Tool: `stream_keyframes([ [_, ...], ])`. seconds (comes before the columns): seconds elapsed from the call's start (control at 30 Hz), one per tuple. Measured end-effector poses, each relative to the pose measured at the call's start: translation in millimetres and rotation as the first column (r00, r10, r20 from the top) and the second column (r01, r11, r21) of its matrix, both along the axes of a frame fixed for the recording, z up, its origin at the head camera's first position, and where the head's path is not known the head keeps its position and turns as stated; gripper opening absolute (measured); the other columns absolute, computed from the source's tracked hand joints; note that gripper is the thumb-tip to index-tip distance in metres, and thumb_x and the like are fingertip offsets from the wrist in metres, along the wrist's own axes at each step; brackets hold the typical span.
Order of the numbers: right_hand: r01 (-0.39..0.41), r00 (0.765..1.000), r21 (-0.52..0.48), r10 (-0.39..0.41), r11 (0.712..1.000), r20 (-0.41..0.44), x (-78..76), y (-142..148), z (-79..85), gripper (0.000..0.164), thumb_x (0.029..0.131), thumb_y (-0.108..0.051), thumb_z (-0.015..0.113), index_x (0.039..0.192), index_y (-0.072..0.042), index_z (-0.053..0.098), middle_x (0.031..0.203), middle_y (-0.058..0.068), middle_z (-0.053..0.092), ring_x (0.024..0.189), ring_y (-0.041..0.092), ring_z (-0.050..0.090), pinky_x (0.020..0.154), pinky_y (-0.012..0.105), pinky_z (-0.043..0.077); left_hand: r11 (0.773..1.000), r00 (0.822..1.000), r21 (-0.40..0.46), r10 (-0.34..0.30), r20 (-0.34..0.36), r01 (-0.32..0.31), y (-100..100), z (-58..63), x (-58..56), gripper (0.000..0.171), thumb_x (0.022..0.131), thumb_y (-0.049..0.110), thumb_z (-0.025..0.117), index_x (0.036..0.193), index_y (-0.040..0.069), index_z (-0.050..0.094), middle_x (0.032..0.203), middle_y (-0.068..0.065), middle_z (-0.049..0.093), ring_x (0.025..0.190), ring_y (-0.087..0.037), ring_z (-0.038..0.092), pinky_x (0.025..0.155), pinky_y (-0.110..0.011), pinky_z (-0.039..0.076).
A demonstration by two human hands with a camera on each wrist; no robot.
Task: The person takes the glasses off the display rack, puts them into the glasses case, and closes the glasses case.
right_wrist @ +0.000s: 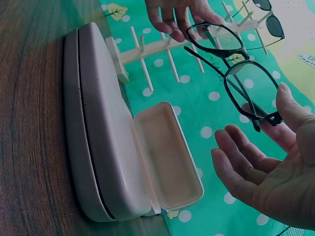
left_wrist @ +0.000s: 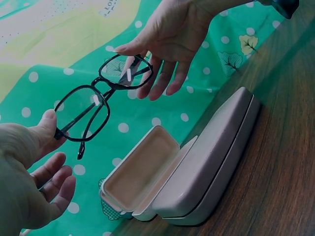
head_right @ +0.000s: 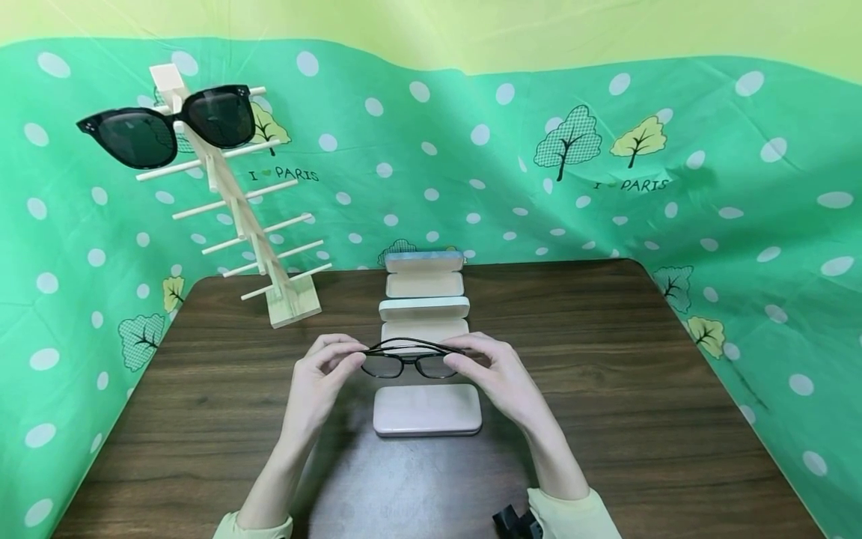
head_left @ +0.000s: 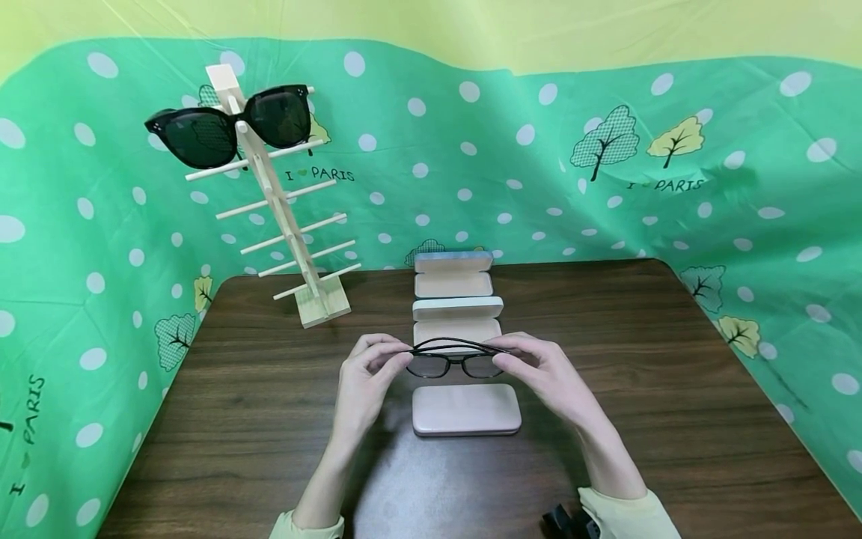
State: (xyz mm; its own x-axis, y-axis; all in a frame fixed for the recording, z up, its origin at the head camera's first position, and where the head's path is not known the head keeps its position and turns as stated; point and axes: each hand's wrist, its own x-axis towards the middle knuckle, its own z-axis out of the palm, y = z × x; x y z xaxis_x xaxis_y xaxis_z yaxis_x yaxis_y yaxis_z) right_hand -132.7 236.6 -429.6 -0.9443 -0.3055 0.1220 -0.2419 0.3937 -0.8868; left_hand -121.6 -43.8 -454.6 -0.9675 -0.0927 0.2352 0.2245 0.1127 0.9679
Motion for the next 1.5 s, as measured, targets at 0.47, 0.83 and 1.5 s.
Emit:
stream_keyframes([
  [0.47,0.002,1.0,-0.009,-0.002,1.0,-0.004,0.0,1,-3.0,0.021,0.102,-0.018,0.064,0.119,-0.012,0.075,0.122,0.007,0.074,0.113,-0.001,0.062,0.094,0.02,0.051,1.0,0.997,-0.017,-0.021,0.075,0.022,0,0.3,-0.8,0.009,0.089,0.011,0.08,0.095,0.004,0.078,0.112,-0.012,0.068,0.103,-0.007,0.065,0.091,-0.02,0.056],
  [0.83,-0.036,0.999,0.029,0.036,0.999,0.025,-3.6,1,-1.0,0.022,0.105,-0.019,0.059,0.118,-0.009,0.074,0.119,0.009,0.074,0.108,0.0,0.062,0.092,0.02,0.051,0.992,0.993,-0.121,-0.015,0.116,0.029,-3,3.2,-1.3,0.01,0.088,0.017,0.081,0.092,0.008,0.08,0.114,-0.01,0.07,0.091,-0.01,0.069,0.085,-0.023,0.056],
  [1.5,-0.118,0.974,0.026,0.111,0.993,0.196,-7.9,10,-3.4,0.032,0.107,-0.021,0.055,0.129,0.0,0.066,0.13,0.02,0.064,0.111,0.014,0.063,0.097,0.033,0.058,0.978,0.988,-0.199,-0.031,0.151,0.061,-7,-1.6,-4.7,0.009,0.091,0.018,0.079,0.093,0.01,0.081,0.114,-0.008,0.072,0.107,-0.016,0.067,0.092,-0.021,0.054],
])
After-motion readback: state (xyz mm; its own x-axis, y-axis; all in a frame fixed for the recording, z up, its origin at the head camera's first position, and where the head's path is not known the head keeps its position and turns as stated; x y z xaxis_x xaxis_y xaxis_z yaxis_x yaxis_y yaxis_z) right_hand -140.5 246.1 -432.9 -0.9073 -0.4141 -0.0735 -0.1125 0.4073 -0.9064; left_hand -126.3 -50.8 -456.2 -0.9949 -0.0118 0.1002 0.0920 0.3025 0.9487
